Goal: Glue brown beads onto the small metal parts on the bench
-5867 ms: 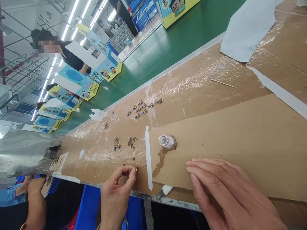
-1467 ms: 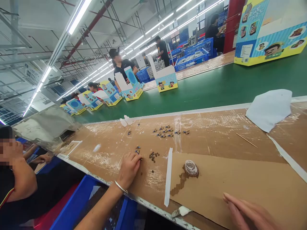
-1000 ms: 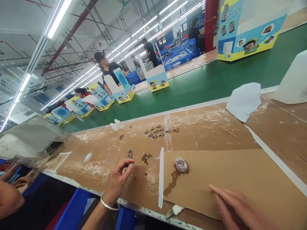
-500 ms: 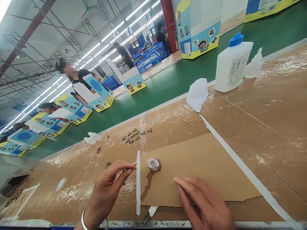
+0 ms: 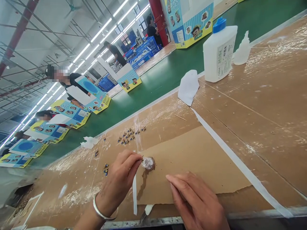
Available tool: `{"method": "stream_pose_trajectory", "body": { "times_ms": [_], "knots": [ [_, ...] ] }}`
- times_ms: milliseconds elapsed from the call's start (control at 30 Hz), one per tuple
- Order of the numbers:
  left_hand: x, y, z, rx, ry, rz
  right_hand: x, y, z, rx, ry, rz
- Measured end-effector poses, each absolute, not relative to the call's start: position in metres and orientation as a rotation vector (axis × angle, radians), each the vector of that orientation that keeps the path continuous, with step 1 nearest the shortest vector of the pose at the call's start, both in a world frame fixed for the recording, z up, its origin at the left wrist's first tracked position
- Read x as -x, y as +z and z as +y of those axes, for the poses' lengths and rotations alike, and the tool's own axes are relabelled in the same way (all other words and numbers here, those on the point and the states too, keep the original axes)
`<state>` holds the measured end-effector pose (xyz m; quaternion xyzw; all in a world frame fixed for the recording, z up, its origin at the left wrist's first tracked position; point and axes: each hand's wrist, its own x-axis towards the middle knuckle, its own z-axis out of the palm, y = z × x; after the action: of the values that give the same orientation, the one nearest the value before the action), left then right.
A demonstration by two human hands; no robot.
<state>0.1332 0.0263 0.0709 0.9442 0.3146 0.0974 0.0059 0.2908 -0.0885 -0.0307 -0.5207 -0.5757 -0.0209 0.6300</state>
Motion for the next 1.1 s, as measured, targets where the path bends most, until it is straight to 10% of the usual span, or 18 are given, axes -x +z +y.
{"method": "stream_pose_trajectory", "body": {
  "times_ms": [800, 1100],
  "knots": [
    [-0.13, 0.083, 0.021, -2.919, 0.228, 1.017, -0.293, -0.031, -0.091, 1.192, -0.047, -1.299],
    [-0.04, 0.06, -0.02, -2.143, 0.635, 1.857, -0.296, -0.036, -0.094, 1.286, -0.161, -1.364]
  ]
}}
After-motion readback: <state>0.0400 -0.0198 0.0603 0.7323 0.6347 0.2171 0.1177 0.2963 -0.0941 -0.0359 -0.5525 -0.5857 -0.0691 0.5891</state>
